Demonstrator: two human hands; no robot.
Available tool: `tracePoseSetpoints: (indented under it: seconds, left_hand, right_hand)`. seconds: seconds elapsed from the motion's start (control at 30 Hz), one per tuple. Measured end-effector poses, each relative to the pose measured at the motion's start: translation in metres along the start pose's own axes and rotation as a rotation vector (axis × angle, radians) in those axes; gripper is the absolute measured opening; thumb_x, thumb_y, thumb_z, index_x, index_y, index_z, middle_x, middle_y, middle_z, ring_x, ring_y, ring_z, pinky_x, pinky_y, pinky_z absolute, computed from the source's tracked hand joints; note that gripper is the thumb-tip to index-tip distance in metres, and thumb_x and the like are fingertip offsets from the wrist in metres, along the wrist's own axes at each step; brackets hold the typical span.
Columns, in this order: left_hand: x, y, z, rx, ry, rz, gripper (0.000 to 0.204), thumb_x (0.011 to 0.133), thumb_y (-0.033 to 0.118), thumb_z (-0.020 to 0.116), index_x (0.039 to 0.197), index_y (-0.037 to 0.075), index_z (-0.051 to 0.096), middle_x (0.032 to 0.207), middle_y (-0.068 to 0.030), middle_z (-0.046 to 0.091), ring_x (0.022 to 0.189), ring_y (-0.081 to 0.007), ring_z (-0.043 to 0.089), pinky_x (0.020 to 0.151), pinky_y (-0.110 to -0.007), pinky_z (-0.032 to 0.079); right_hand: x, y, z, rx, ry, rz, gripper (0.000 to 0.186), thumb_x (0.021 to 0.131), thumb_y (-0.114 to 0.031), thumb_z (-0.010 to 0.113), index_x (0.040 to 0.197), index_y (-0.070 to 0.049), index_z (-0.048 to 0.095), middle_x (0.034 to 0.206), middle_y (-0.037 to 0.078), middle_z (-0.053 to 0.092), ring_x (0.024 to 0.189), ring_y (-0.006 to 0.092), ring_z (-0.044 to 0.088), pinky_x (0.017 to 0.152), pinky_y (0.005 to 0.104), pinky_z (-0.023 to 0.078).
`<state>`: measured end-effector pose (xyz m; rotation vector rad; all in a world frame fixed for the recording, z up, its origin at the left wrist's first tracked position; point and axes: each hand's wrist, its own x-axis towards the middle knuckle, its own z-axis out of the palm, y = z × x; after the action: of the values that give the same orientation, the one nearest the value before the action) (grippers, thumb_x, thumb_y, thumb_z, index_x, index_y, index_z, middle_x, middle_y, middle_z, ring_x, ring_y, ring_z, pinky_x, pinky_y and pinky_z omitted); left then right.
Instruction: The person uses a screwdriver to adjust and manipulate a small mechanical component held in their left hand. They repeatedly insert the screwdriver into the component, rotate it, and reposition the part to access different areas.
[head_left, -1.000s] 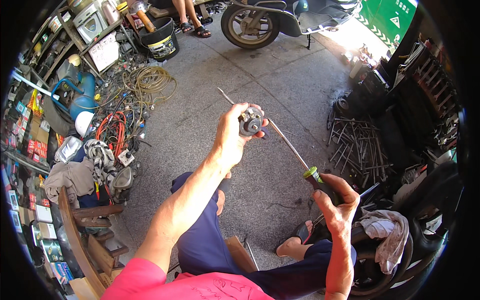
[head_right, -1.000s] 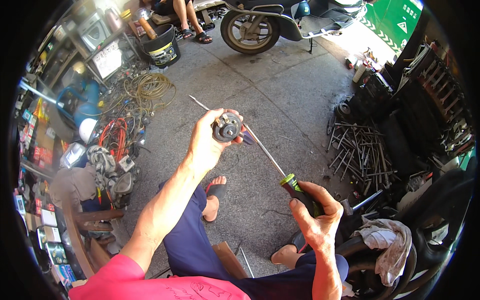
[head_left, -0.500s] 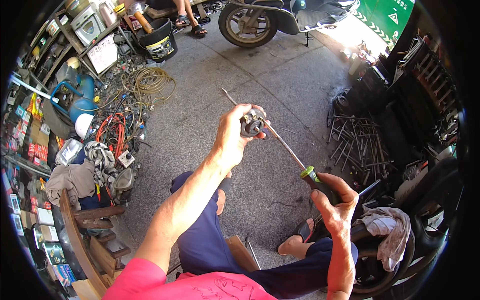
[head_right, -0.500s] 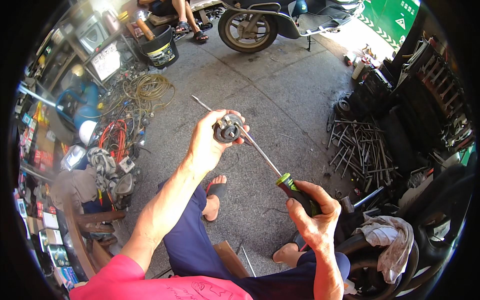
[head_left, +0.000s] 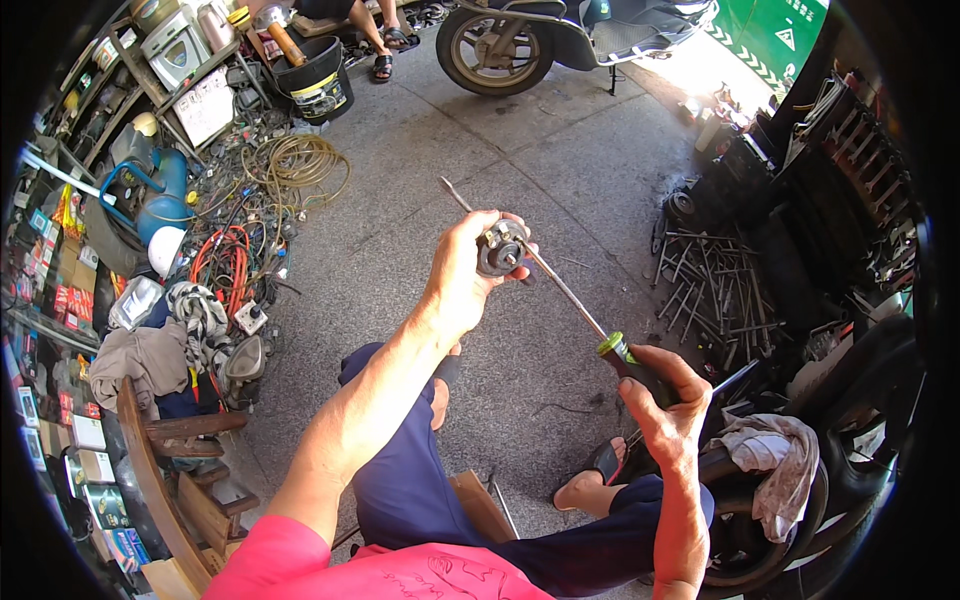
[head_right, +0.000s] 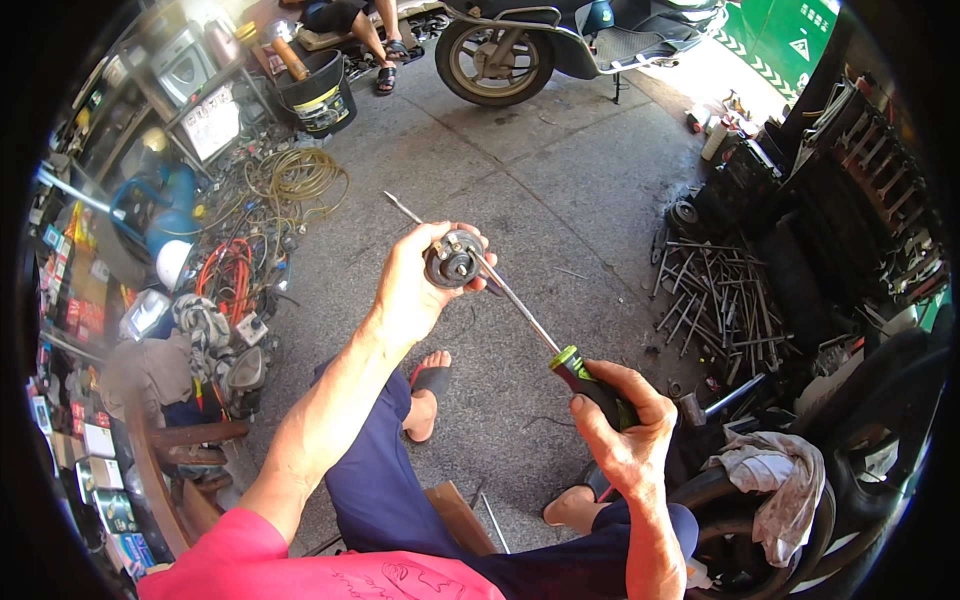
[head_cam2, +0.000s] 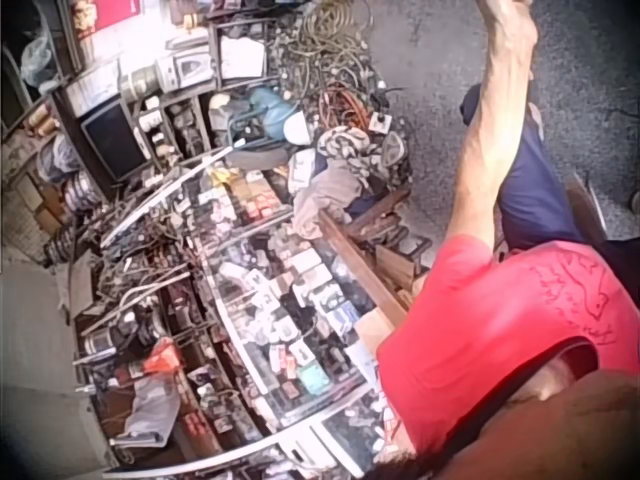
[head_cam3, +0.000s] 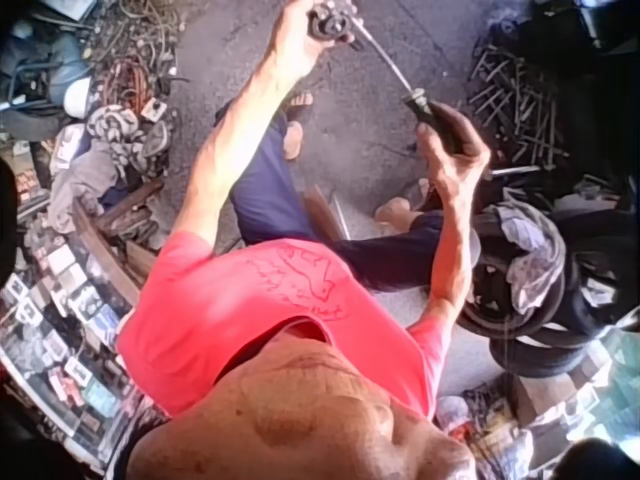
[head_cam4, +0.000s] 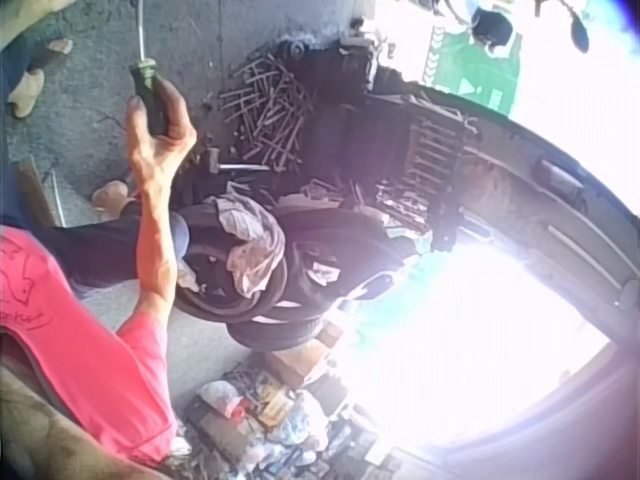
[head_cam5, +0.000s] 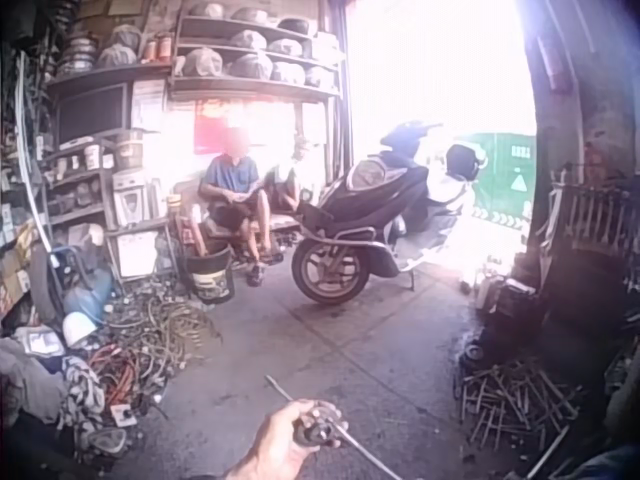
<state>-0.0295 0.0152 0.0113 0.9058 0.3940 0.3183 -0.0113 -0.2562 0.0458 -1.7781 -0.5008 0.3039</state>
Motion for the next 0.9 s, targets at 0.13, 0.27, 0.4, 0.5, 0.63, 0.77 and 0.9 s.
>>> tracePoseSetpoints:
  seconds: [0.13, 0.27, 0.4, 0.5, 0.63, 0.77, 0.9]
  left_hand:
    - [-0.002, 0.0, 0.004, 0.035, 0.025, 0.012, 0.033, 0.096, 0.028, 0.044, 0.102, 0.001, 0.061, 0.097, -0.0119, 0.066, 0.089, -0.0241, 0.067, 0.067, -0.034, 0.055]
    - [-0.003, -0.002, 0.001, 0.224, 0.029, 0.129, 0.032, 0.096, 0.027, 0.044, 0.102, 0.001, 0.062, 0.096, -0.0111, 0.066, 0.088, -0.0211, 0.067, 0.064, -0.032, 0.055]
    - [-0.007, -0.001, 0.003, 0.415, 0.048, 0.216, 0.032, 0.096, 0.028, 0.045, 0.1, 0.003, 0.064, 0.093, -0.0091, 0.067, 0.085, -0.017, 0.066, 0.062, -0.029, 0.054]
    - [-0.009, -0.005, 0.01, 0.5, 0.036, 0.232, 0.033, 0.096, 0.031, 0.045, 0.098, 0.005, 0.066, 0.09, -0.0071, 0.066, 0.08, -0.014, 0.065, 0.06, -0.027, 0.053]
    - [-0.01, -0.007, 0.01, 0.541, 0.05, 0.208, 0.034, 0.096, 0.032, 0.045, 0.097, 0.006, 0.067, 0.089, -0.0059, 0.066, 0.075, -0.0116, 0.062, 0.058, -0.026, 0.051]
    - [-0.009, -0.004, 0.008, 0.476, 0.035, 0.181, 0.035, 0.096, 0.034, 0.045, 0.097, 0.006, 0.067, 0.089, -0.0058, 0.066, 0.076, -0.0127, 0.064, 0.056, -0.026, 0.049]
    - [-0.013, -0.004, 0.011, 0.488, 0.007, 0.146, 0.036, 0.096, 0.036, 0.047, 0.098, 0.006, 0.066, 0.09, -0.0055, 0.066, 0.076, -0.0127, 0.064, 0.054, -0.026, 0.048]
  right_hand:
    - [0.001, 0.007, -0.003, -0.017, -0.024, -0.031, 0.031, 0.08, -0.009, 0.071, 0.109, 0.001, 0.066, 0.077, 0.003, 0.067, 0.062, 0.0047, 0.056, 0.058, 0.0197, 0.045]
    - [0.005, -0.005, -0.008, 0.242, -0.141, 0.416, 0.033, 0.086, -0.015, 0.062, 0.115, 0.002, 0.061, 0.077, 0.011, 0.068, 0.05, 0.0076, 0.049, 0.046, 0.022, 0.037]
    - [0.009, -0.004, -0.014, 0.342, -0.178, 0.508, 0.033, 0.085, -0.019, 0.061, 0.107, 0.005, 0.062, 0.069, 0.014, 0.065, 0.048, 0.0097, 0.053, 0.042, 0.0217, 0.036]
    - [0.0, 0.018, -0.01, -0.092, -0.006, 0.029, 0.024, 0.086, -0.014, 0.063, 0.103, 0.002, 0.064, 0.067, 0.008, 0.065, 0.05, 0.0128, 0.056, 0.051, 0.0249, 0.045]
    - [-0.003, 0.006, -0.009, -0.211, 0.097, -0.065, 0.025, 0.08, -0.01, 0.073, 0.1, 0.003, 0.065, 0.073, 0.005, 0.066, 0.064, 0.0075, 0.06, 0.058, 0.0233, 0.048]
    - [0.003, 0.015, -0.012, 0.012, 0.229, -0.057, 0.032, 0.081, -0.014, 0.078, 0.106, 0.001, 0.065, 0.088, 0.007, 0.068, 0.071, 0.009, 0.061, 0.059, 0.0227, 0.051]
    - [0.01, 0.015, -0.015, 0.546, 0.343, 0.034, 0.03, 0.093, -0.02, 0.064, 0.111, 0.004, 0.061, 0.1, 0.014, 0.065, 0.067, 0.0171, 0.065, 0.056, 0.0257, 0.053]
